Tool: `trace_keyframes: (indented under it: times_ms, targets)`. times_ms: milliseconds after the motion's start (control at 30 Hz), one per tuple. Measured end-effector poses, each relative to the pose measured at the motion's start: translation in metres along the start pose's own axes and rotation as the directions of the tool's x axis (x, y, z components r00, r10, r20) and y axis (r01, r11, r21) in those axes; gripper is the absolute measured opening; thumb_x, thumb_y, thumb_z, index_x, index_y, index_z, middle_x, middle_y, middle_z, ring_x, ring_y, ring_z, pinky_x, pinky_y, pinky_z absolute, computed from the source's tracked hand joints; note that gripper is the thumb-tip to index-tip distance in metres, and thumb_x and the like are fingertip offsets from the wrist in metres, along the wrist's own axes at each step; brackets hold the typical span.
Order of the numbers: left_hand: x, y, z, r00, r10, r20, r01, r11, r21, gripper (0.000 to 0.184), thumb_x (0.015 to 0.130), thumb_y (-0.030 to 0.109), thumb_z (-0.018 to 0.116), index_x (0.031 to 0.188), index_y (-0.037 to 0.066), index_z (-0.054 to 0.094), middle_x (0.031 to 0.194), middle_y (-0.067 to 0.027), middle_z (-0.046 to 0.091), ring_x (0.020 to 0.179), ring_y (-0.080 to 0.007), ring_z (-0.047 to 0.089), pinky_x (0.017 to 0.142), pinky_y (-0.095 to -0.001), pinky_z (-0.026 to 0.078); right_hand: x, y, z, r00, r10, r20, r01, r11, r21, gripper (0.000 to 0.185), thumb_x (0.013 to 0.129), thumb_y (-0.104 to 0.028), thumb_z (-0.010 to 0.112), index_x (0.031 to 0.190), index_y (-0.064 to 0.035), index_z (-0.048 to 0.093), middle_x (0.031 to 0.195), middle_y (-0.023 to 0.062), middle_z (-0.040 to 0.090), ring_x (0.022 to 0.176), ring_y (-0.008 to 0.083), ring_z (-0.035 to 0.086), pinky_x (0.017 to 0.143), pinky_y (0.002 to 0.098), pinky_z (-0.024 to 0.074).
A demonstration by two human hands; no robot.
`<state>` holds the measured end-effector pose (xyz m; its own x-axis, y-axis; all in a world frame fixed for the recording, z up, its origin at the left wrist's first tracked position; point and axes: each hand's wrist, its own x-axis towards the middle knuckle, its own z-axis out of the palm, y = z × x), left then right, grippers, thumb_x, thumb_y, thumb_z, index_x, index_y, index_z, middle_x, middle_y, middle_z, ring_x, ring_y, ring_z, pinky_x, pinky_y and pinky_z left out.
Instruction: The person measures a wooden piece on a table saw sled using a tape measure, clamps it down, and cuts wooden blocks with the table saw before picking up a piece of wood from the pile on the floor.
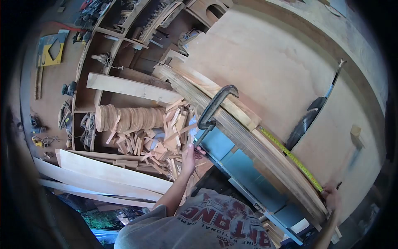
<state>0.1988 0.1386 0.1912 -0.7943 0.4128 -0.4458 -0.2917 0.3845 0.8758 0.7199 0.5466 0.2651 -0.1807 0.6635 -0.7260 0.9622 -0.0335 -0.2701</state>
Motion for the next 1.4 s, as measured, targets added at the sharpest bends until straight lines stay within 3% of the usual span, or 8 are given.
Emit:
trace_keyframes:
  times_ms: [100,300,367,533,600,700,967,1400]
  targets:
    - [0.004,0.014,-0.002,0.976,-0.215,-0.046,0.197,0.949,-0.245,0.041,0.115,0.042,0.046,0.112,0.006,0.064,0.075,-0.0024,0.069,0.06,-0.0114,0.063,0.058,-0.0258,0.051,0.005,0.006,0.001,0.999,-0.037,0.033,0.039,0.997,-0.061,0.022,0.09,-0.019,0.074,0.103,-0.001,0.077,0.093,0.0166,0.076,0.091,0.0287,0.072,0.084,0.0413,0.0533]
    - [0.004,0.033,-0.019,0.586,-0.33,0.74,0.715,-0.219,-0.664,0.057,0.116,0.03,0.044,0.167,0.01,0.029,0.064,0.0038,0.053,0.049,-0.004,0.044,0.045,-0.0217,0.037,0.02,0.022,0.0,0.985,0.059,0.162,-0.053,0.998,-0.04,0.024,0.09,-0.019,0.075,0.106,-0.0013,0.076,0.098,0.015,0.077,0.098,0.027,0.072,0.09,0.0392,0.0536]
    - [0.007,0.025,-0.025,0.586,-0.33,0.74,0.731,-0.178,-0.658,0.06,0.117,0.028,0.041,0.17,0.011,0.019,0.064,0.0031,0.053,0.047,-0.0045,0.043,0.044,-0.0216,0.037,0.02,0.034,0.006,0.994,0.012,0.11,-0.009,1.0,-0.029,0.023,0.09,-0.019,0.075,0.105,-0.0016,0.076,0.097,0.0148,0.077,0.096,0.027,0.072,0.088,0.0389,0.0537]
    - [0.024,0.025,-0.051,0.915,-0.323,0.241,0.348,0.935,-0.07,0.045,0.11,0.033,0.055,0.147,0.006,0.057,0.067,-0.0002,0.057,0.051,-0.0088,0.051,0.048,-0.0265,0.042,0.008,0.02,0.006,1.0,-0.009,0.003,0.009,1.0,0.018,0.021,0.09,-0.019,0.074,0.103,-0.0022,0.076,0.094,0.0161,0.075,0.091,0.0267,0.071,0.083,0.0392,0.0533]
    - [0.045,0.053,-0.042,0.946,0.318,-0.066,-0.218,0.772,0.597,0.035,0.103,0.025,0.066,0.133,0.007,0.07,0.081,-0.0068,0.066,0.063,-0.0158,0.059,0.059,-0.0336,0.049,0.008,0.014,0.002,0.996,-0.048,0.071,0.051,0.998,-0.034,0.021,0.089,-0.018,0.073,0.101,-0.0016,0.075,0.092,0.0182,0.073,0.089,0.0268,0.07,0.081,0.0404,0.0527]
    - [0.075,0.183,0.014,0.407,0.859,0.311,-0.646,0.029,0.763,0.04,0.092,0.01,0.07,0.132,0.01,0.07,0.114,-0.0154,0.07,0.103,-0.028,0.067,0.091,-0.0439,0.055,0.011,0.016,0.002,0.99,-0.061,0.124,0.064,0.998,-0.021,0.021,0.088,-0.018,0.072,0.099,-0.0008,0.074,0.089,0.0201,0.07,0.088,0.0288,0.07,0.081,0.0418,0.052]
    - [0.1,0.291,0.102,0.444,0.416,0.794,-0.845,-0.1,0.525,0.071,0.077,0.037,0.079,0.137,0.004,0.062,0.134,-0.019,0.066,0.134,-0.0371,0.057,0.123,-0.0581,0.036,0.015,0.031,0.01,0.987,-0.155,0.035,0.157,0.986,-0.061,0.022,0.087,-0.021,0.071,0.099,-0.0017,0.074,0.086,0.0225,0.07,0.084,0.0368,0.069,0.077,0.045,0.052]
    - [0.103,0.29,0.149,0.385,0.096,0.918,-0.893,-0.211,0.397,0.048,0.071,0.008,0.076,0.119,0.012,0.071,0.131,-0.0118,0.065,0.108,-0.0346,0.07,0.092,-0.0476,0.058,-0.001,0.002,0.0,0.984,-0.171,0.046,0.174,0.983,-0.066,0.022,0.089,-0.026,0.07,0.097,-0.0058,0.077,0.09,0.0222,0.072,0.086,0.0409,0.07,0.075,0.0483,0.0533]
